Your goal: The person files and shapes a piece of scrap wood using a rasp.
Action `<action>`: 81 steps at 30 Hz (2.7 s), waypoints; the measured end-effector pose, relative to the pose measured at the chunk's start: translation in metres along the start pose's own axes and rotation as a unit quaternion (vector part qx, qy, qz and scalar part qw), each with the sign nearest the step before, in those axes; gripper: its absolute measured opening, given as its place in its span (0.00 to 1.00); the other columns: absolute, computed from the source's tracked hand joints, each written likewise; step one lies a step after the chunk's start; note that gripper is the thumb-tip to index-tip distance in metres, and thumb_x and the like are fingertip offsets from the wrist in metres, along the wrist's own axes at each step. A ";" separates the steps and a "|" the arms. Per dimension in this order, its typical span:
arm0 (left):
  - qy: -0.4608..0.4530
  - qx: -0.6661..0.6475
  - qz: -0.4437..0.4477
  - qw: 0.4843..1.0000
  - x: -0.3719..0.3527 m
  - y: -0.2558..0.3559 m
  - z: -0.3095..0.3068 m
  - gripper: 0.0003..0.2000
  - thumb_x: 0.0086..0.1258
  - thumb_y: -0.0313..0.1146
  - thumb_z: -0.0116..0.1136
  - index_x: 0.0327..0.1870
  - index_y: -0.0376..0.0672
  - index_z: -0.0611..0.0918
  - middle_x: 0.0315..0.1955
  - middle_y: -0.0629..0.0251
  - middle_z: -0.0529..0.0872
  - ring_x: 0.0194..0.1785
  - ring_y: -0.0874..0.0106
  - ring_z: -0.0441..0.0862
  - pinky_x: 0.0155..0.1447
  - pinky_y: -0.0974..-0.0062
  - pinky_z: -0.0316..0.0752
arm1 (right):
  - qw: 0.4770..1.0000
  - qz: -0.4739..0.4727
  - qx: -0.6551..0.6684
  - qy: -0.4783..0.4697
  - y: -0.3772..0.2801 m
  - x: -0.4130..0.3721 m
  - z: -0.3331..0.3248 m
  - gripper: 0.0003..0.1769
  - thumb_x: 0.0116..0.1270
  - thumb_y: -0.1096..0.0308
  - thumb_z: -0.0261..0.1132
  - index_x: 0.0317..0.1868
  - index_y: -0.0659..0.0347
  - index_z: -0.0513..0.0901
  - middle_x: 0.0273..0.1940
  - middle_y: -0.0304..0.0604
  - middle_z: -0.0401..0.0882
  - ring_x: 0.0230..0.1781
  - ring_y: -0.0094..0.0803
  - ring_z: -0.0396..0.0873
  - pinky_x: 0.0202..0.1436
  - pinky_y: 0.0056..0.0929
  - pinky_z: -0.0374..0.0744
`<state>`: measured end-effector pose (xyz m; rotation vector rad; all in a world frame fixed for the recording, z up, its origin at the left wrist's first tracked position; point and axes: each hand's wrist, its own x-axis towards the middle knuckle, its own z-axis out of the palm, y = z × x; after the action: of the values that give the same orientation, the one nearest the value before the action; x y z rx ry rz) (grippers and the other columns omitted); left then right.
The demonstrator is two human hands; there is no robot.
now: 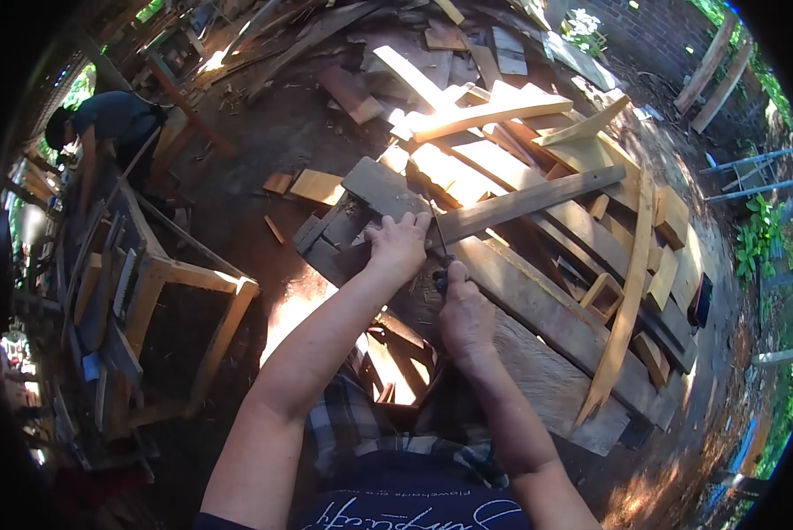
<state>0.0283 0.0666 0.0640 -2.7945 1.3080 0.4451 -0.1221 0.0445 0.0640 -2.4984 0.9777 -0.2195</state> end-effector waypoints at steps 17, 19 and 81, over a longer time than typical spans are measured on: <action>-0.043 -0.002 -0.043 0.998 0.001 0.009 -0.003 0.20 0.72 0.46 0.50 0.61 0.53 0.66 0.59 0.60 0.73 0.65 0.49 0.68 0.55 0.34 0.66 | 0.999 -0.043 0.018 0.004 0.011 0.009 -0.004 0.11 0.68 0.72 0.47 0.50 0.58 0.67 0.34 0.58 0.82 0.34 0.59 0.81 0.37 0.55 0.77; -0.049 0.004 -0.042 0.998 0.002 0.009 0.002 0.20 0.72 0.46 0.50 0.61 0.53 0.66 0.59 0.60 0.72 0.65 0.49 0.68 0.55 0.34 0.66 | 0.999 -0.026 -0.006 -0.017 0.006 0.032 -0.002 0.12 0.68 0.71 0.47 0.52 0.58 0.67 0.33 0.58 0.82 0.35 0.58 0.82 0.38 0.54 0.78; -0.033 0.020 -0.035 0.999 -0.007 0.011 -0.004 0.20 0.74 0.45 0.47 0.63 0.51 0.65 0.59 0.60 0.72 0.63 0.52 0.69 0.56 0.33 0.66 | 0.998 -0.046 0.041 0.026 0.028 -0.005 0.001 0.12 0.66 0.74 0.50 0.50 0.60 0.68 0.33 0.60 0.81 0.35 0.61 0.79 0.39 0.58 0.75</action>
<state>0.0165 0.0639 0.0709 -2.7586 1.1887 0.4977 -0.1424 0.0304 0.0505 -2.4769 0.8565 -0.3474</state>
